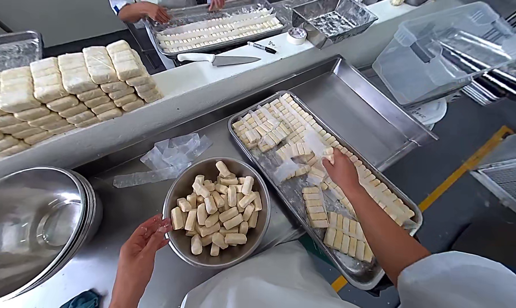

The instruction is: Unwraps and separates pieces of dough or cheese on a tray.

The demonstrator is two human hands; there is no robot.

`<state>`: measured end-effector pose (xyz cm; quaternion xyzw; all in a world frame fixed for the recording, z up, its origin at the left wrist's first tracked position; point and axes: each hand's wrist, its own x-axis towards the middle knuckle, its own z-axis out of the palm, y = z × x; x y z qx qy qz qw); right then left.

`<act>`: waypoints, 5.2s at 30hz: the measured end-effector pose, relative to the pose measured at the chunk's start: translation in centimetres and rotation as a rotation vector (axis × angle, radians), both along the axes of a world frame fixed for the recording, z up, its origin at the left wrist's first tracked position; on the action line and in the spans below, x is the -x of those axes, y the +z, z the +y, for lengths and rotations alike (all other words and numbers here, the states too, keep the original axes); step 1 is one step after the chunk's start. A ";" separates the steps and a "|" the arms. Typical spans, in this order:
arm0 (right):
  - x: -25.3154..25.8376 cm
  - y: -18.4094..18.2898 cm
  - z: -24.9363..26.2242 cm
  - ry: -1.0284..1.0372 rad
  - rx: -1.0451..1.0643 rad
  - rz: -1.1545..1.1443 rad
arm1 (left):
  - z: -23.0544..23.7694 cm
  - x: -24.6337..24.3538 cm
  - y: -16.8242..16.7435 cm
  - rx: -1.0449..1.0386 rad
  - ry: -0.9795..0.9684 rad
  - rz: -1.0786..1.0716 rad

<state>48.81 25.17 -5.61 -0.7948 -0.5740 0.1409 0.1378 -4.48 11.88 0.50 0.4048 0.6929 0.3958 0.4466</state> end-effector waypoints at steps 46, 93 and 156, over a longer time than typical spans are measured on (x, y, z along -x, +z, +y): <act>27.0 9.9 -5.9 0.574 0.339 1.132 | -0.4 -4.5 1.8 -0.156 -0.015 -0.329; 24.2 8.5 -3.0 0.731 -0.303 0.877 | -1.7 -3.0 1.0 -0.252 0.076 -0.295; 26.8 7.6 -5.0 0.330 0.295 1.076 | 0.2 -5.0 0.8 -0.202 0.076 -0.130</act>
